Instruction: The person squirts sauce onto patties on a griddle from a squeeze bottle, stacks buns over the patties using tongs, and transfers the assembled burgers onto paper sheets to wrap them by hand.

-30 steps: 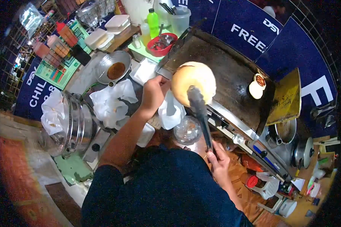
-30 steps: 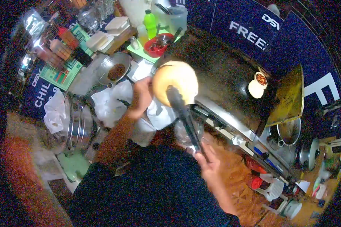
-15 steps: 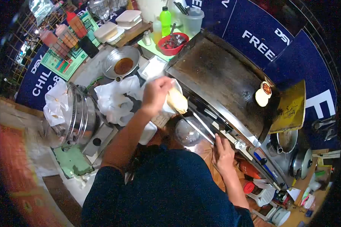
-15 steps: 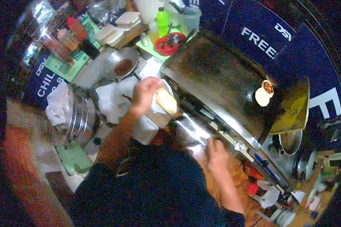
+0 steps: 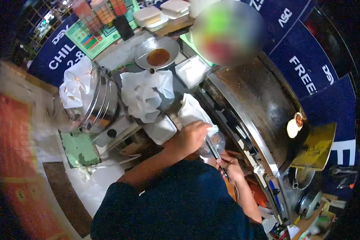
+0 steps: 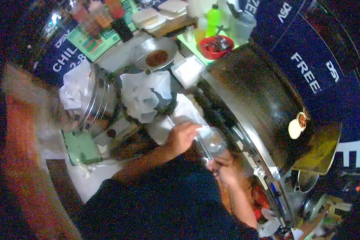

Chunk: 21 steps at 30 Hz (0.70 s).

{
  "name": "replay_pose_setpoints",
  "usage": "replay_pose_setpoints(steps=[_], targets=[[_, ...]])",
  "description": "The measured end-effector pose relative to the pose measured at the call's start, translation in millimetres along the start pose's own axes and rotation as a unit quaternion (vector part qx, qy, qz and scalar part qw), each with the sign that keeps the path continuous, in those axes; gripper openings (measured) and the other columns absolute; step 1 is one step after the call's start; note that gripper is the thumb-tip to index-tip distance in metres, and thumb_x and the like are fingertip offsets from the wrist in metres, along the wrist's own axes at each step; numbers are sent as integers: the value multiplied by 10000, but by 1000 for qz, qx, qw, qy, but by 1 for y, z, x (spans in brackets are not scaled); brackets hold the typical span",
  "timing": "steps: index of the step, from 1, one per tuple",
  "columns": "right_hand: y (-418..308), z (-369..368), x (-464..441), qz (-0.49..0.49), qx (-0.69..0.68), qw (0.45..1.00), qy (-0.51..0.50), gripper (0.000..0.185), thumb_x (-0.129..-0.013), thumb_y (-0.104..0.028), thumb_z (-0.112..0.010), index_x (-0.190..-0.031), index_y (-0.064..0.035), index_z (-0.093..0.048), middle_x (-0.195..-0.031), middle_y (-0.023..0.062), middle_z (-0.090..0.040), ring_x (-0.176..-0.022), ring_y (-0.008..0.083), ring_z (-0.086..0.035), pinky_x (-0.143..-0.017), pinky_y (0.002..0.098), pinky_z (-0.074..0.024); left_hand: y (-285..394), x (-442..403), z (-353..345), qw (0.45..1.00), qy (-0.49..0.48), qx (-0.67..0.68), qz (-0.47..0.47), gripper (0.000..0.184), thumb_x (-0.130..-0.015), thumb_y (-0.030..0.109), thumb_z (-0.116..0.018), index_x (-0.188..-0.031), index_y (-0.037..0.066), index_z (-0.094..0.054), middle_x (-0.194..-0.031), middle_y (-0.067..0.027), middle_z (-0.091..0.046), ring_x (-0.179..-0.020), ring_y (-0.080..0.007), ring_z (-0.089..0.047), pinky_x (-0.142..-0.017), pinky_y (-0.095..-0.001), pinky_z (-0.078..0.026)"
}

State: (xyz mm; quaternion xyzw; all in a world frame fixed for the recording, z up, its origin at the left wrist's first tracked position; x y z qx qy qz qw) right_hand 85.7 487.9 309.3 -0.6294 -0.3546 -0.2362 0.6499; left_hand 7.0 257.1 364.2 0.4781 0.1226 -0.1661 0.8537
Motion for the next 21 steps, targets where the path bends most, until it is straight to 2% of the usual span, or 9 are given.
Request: replay_pose_setpoints(steps=[6, 12, 13, 14, 15, 17, 18, 19, 21], targets=[[-23, -27, -20, -22, 13, 999, -44, 122, -954, -153, -626, -986, -43, -669, -683, 3, -602, -487, 83, -503, -398, 230, -367, -28, 19, 5, 999, -15, -28, -32, 129, -862, 47, -594, -974, 35, -657, -863, -164, -632, -811, -358, -643, -728, -436, -526], [-41, -37, -28, 30, 155, 986, -52, 150, -965, -167, -613, -1020, -39, -667, -679, -11, -577, -459, 59, -458, -393, 222, -345, -54, 19, 47, 990, 63, -109, 56, 158, -864, 108, -601, -1002, 63, -663, -892, -152, -638, -864, -343, -642, -758, -436, -529], [-41, -38, -36, 42, 175, 983, -36, 207, -968, -167, -605, -1076, -1, -665, -727, 11, -615, -537, 113, -536, -473, 281, -435, -57, 20, 51, 987, 46, -139, 65, 174, -857, 105, -603, -1016, 68, -664, -901, -151, -642, -887, -342, -639, -786, -433, -528], [-43, -37, -41, 43, 180, 982, -42, 207, -968, -167, -605, -1076, -1, -665, -727, 11, -615, -537, 113, -536, -473, 281, -435, -59, 22, 54, 983, 28, -167, 73, 191, -851, 101, -606, -1030, 73, -666, -909, -151, -646, -910, -341, -635, -813, -430, -527], [-51, -37, -43, 127, 282, 950, -50, 240, -965, -164, -604, -1109, 22, -652, -763, 47, -638, -614, 147, -574, -559, 312, -471, -62, 25, 57, 981, 23, -160, 109, 228, -840, 91, -597, -1057, 73, -664, -938, -148, -656, -946, -345, -627, -851, -433, -520], [-95, -56, -17, 131, 501, 853, -61, 328, -940, -183, -606, -1206, 9, -625, -981, 187, -708, -904, 293, -672, -827, 397, -501, -80, 36, 63, 977, 85, -177, 87, 207, -849, 99, -594, -1045, 67, -655, -905, -151, -641, -898, -356, -628, -814, -448, -516], [-125, -69, 10, 135, 503, 852, -60, 328, -940, -183, -606, -1206, 9, -625, -981, 187, -708, -904, 293, -672, -827, 397, -501, -85, 38, 68, 969, 143, -191, 58, 188, -858, 107, -592, -1032, 62, -646, -873, -155, -626, -850, -367, -629, -778, -464, -513], [-148, -82, 35, 103, 552, 825, -67, 344, -929, -205, -605, -1225, -33, -629, -1041, 214, -696, -963, 329, -669, -844, 411, -502, -79, 43, 78, 963, 180, -162, 116, 202, -855, 94, -589, -1046, 70, -648, -887, -160, -631, -857, -376, -625, -794, -476, -504], [-148, -66, 26, 108, 636, 762, -55, 387, -902, -265, -600, -1261, -126, -634, -1171, 239, -653, -1113, 402, -617, -907, 449, -488, -91, 53, 82, 961, 175, -177, 125, 199, -856, 93, -585, -1044, 70, -647, -894, -164, -635, -863, -382, -624, -793, -481, -501]])
Point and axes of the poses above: each hand's wrist, its own x-axis away from the middle knuckle, its own z-axis out of the back of the hand, y = z × x, the point moved 3 cm from there along -x, towards the middle knuckle
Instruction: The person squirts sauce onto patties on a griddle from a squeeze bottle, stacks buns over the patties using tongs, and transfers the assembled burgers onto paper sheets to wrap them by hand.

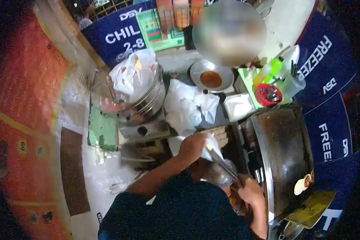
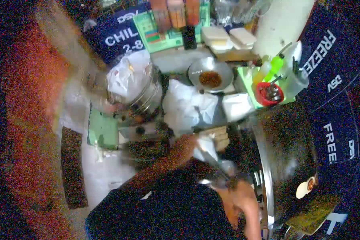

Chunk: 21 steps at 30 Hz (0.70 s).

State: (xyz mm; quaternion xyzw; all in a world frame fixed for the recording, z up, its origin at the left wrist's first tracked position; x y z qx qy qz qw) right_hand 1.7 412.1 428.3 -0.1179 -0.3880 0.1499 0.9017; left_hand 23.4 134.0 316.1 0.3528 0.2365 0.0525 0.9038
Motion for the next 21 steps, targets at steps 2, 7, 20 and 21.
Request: replay_pose_setpoints(steps=[2, 7, 20, 21], targets=[[-10, 28, 23, -35, 49, 998, -9, 393, -912, -303, -596, -1255, -116, -640, -1134, 246, -665, -1103, 392, -628, -924, 439, -492, -27, 8, -4, 999, -38, -30, 24, 205, -855, 92, -583, -1048, 67, -646, -904, -165, -646, -881, -383, -628, -793, -479, -501], [-2, 83, 66, 22, 10, 1000, 3, 467, -885, -301, -702, -1269, -47, -627, -1124, 231, -678, -1043, 325, -678, -872, 396, -512, -33, 20, 27, 981, -104, -159, 31, 205, -855, 84, -613, -1050, 55, -664, -924, -163, -672, -918, -365, -645, -808, -455, -513], [11, 128, 67, 113, -226, 968, -4, 453, -931, -271, -685, -1316, -43, -611, -902, 21, -648, -653, 73, -546, -567, 229, -455, 85, -37, 421, 900, 427, -60, 72, 185, -937, 206, -627, -973, 27, -656, -912, -4, -627, -842, -88, -551, -768, -246, -443], [9, 128, 63, 111, -221, 969, -7, 453, -931, -271, -685, -1316, -43, -611, -902, 21, -648, -653, 73, -546, -567, 229, -455, 88, -50, 435, 898, 427, -75, 75, 196, -938, 216, -630, -973, 26, -655, -907, 2, -623, -842, -86, -548, -772, -246, -442]])
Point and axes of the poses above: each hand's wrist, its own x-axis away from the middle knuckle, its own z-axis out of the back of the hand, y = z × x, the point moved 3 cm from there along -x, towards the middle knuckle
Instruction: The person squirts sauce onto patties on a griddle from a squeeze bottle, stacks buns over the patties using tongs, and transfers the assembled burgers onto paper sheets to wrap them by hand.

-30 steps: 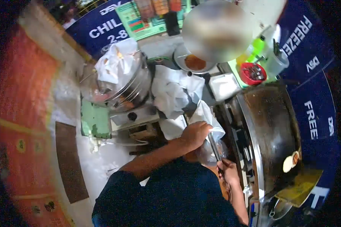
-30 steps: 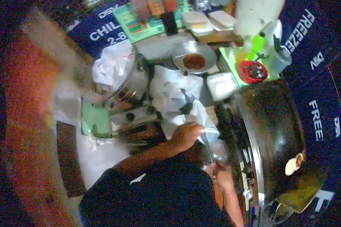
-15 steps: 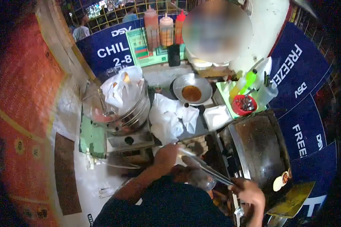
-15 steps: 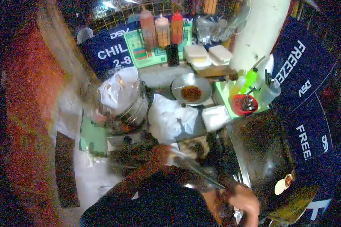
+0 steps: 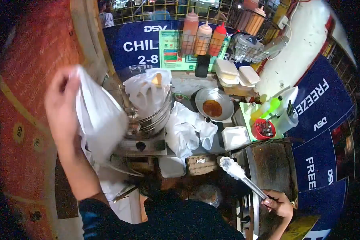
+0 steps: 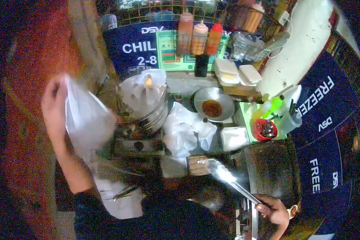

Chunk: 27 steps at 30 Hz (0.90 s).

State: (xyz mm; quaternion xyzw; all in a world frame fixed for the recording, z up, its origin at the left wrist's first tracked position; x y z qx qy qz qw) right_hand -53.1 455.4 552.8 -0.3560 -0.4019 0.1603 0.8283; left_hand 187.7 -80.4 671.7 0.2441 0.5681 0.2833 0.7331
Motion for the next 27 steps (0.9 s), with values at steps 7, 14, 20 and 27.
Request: replay_pose_setpoints(steps=[7, 14, 20, 27], targets=[[-1, -5, -21, -1, -6, 1000, -29, 440, -925, -197, -686, -1316, -15, -600, -877, 26, -651, -639, 69, -525, -563, 229, -449, -100, -86, -13, 989, 33, -135, -57, 260, -929, 252, -622, -1003, 6, -663, -921, -105, -662, -860, -192, -602, -809, -310, -463], [16, -5, -21, -31, -37, 998, 27, 444, -897, -199, -719, -1285, -7, -618, -839, 15, -663, -616, 73, -535, -538, 225, -457, -185, -73, -44, 991, 53, -111, 42, 249, -928, 259, -605, -966, 28, -689, -961, -167, -693, -902, -322, -654, -806, -390, -491], [5, -11, -20, -2, -45, 999, 28, 481, -900, -252, -717, -1306, -20, -610, -839, 18, -657, -619, 72, -536, -536, 223, -451, -192, -67, -66, 986, -13, -166, -4, 250, -926, 244, -595, -962, 13, -686, -935, -174, -689, -894, -337, -653, -800, -390, -490], [18, -13, -23, 22, -50, 997, 49, 610, -871, -399, -726, -1274, 42, -606, -810, 31, -656, -582, 78, -532, -496, 227, -441, -207, -86, -67, 974, 12, -221, -56, 285, -940, 277, -579, -968, 13, -685, -938, -185, -693, -880, -350, -658, -788, -397, -496]])
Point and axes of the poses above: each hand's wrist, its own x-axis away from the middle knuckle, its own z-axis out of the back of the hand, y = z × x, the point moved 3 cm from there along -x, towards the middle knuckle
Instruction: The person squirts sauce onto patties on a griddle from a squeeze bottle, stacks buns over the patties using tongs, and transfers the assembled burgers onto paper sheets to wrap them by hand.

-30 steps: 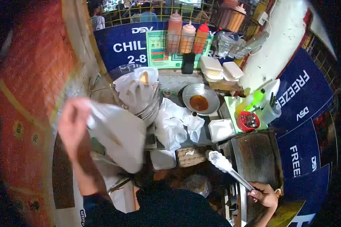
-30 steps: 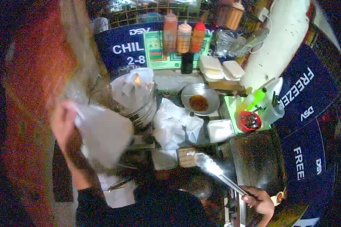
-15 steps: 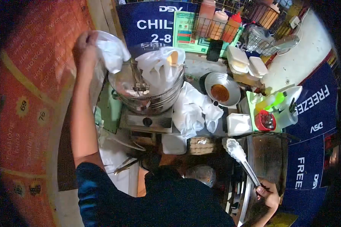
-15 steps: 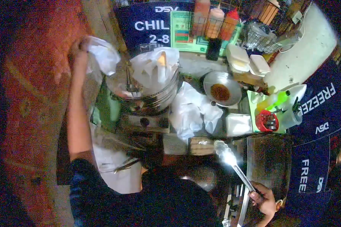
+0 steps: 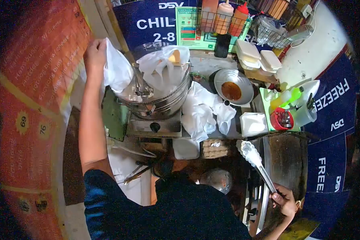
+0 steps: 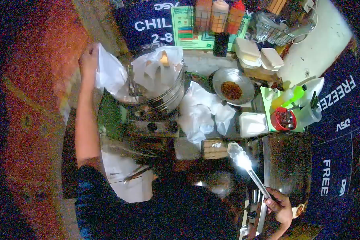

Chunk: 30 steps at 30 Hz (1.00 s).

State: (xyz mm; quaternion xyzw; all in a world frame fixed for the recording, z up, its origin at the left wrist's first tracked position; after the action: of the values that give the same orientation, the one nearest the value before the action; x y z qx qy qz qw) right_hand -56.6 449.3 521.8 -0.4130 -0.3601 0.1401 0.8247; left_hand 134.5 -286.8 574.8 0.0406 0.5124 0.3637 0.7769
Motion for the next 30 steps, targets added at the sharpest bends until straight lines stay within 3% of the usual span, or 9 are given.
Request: replay_pose_setpoints(steps=[5, 6, 7, 12, 20, 24, 26, 29, 30], targets=[[9, 1, 1, -7, -13, 1000, 1, 582, -875, -366, -728, -1277, 37, -605, -813, 28, -658, -583, 75, -533, -495, 223, -441, 5, 0, 4, 999, 31, -25, -5, 295, -939, 284, -579, -944, 8, -680, -929, -188, -693, -847, -352, -656, -765, -408, -494], [11, 2, 2, -7, -12, 1000, 3, 577, -875, -359, -728, -1278, 35, -604, -814, 27, -658, -583, 76, -534, -497, 227, -442, 14, 6, 9, 995, -6, 31, 92, 306, -933, 297, -591, -949, 6, -683, -917, -188, -694, -842, -337, -657, -772, -397, -494], [13, 2, 2, -6, -11, 1000, 5, 571, -876, -352, -729, -1279, 33, -604, -815, 25, -658, -584, 76, -535, -500, 230, -444, 6, 4, 6, 995, -8, 31, 92, 306, -933, 297, -591, -949, 6, -683, -917, -188, -694, -842, -337, -657, -772, -397, -494], [14, 0, 4, -5, -32, 999, -6, 552, -887, -321, -719, -1295, 28, -592, -809, 19, -650, -596, 75, -529, -525, 232, -444, 26, 15, 3, 993, -79, 79, -49, 224, -922, 199, -620, -951, -16, -677, -916, -159, -683, -841, -291, -655, -775, -360, -490], [13, 0, 9, 20, -3, 1000, 9, 610, -883, -392, -698, -1305, 34, -582, -784, 18, -623, -604, 68, -512, -543, 234, -430, 83, 44, 5, 967, -218, 62, -116, 163, -901, 133, -634, -937, -18, -684, -940, -144, -666, -869, -299, -648, -792, -346, -487], [20, 4, 11, 11, -54, 998, 7, 521, -898, -312, -704, -1265, 45, -608, -790, 17, -625, -613, 80, -522, -554, 247, -424, 80, 62, -4, 961, -236, 93, -112, 245, -885, 110, -655, -1113, 26, -685, -995, -137, -679, -906, -287, -646, -858, -365, -494], [30, 13, 20, -10, -52, 997, 62, 464, -907, -266, -702, -1245, 41, -620, -801, 10, -626, -631, 76, -523, -571, 252, -430, 136, 76, 17, 978, -79, 29, -193, 335, -887, 113, -661, -1217, 52, -657, -1025, -140, -678, -908, -285, -636, -887, -373, -492], [70, 21, 39, -41, -130, 968, 211, 462, -893, -292, -719, -1217, 27, -638, -791, -7, -621, -670, 74, -536, -599, 257, -433, 204, 111, 21, 973, -157, 147, -82, 288, -893, 138, -656, -1163, 37, -664, -1054, -142, -669, -927, -292, -631, -881, -381, -489], [65, 25, 48, -37, -196, 960, 195, 431, -877, -286, -730, -1174, 16, -653, -783, -19, -611, -671, 76, -532, -597, 252, -419, 221, 125, 6, 952, -170, 182, -178, 246, -895, 136, -650, -1116, 30, -665, -1045, -140, -661, -920, -296, -627, -859, -380, -491]])
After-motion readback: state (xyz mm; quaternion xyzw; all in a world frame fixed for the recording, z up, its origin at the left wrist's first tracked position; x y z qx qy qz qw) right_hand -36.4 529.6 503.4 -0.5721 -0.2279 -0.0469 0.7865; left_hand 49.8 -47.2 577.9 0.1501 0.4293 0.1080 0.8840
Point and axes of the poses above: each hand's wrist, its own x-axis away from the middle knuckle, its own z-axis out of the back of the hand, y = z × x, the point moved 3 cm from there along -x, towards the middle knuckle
